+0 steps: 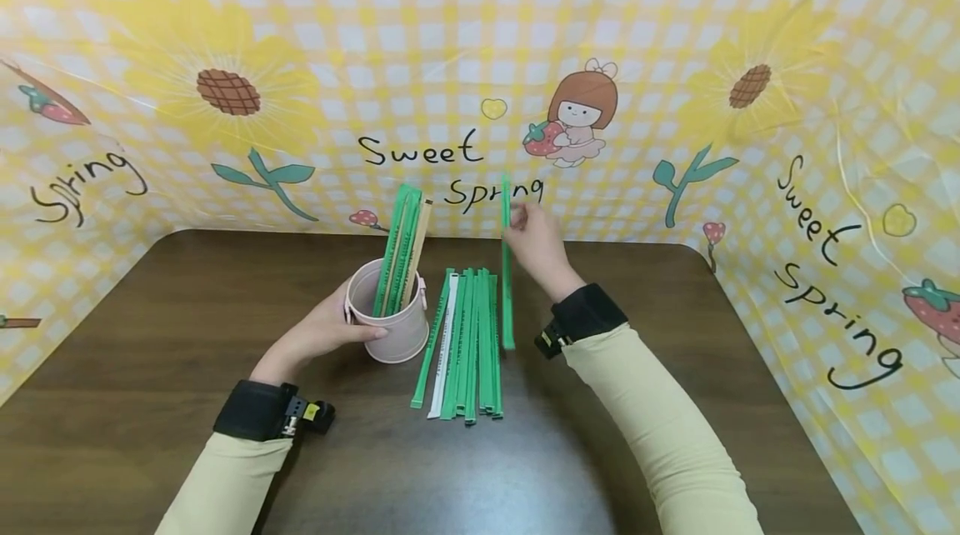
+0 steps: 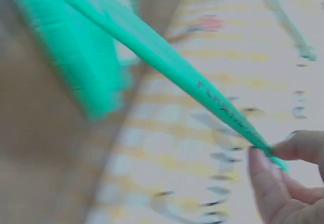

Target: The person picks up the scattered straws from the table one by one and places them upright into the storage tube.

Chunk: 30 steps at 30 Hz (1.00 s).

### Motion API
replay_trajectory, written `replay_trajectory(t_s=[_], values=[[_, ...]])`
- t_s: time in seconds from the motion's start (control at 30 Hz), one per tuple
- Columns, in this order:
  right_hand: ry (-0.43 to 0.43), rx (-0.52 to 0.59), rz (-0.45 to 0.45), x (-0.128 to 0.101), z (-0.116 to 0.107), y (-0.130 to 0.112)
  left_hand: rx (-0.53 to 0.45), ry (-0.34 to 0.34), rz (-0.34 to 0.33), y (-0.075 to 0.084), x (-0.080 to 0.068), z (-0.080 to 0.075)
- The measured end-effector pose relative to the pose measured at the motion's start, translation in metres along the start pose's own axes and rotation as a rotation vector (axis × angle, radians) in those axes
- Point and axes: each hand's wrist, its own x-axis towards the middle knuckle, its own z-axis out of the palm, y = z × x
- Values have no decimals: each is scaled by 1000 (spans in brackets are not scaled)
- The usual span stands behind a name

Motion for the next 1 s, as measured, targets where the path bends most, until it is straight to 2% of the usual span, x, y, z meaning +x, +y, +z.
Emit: replay_trajectory(t_s=[0.13, 0.23, 0.33, 0.53, 0.77, 1.0], values=[[147, 316, -132, 1, -9, -36, 3, -3, -3, 0, -1, 0], [192, 536, -200, -2, -8, -59, -5, -6, 2, 0, -1, 0], [202, 641, -263, -7, -2, -76, -12, -6, 12, 1, -1, -1], [184, 573, -346, -11, 19, -89, -10, 1, 0, 1, -1, 0], [148, 452, -342, -10, 37, -85, -26, -7, 9, 2, -1, 0], [97, 398, -352, -9, 50, -74, -40, -5, 10, 4, -1, 0]])
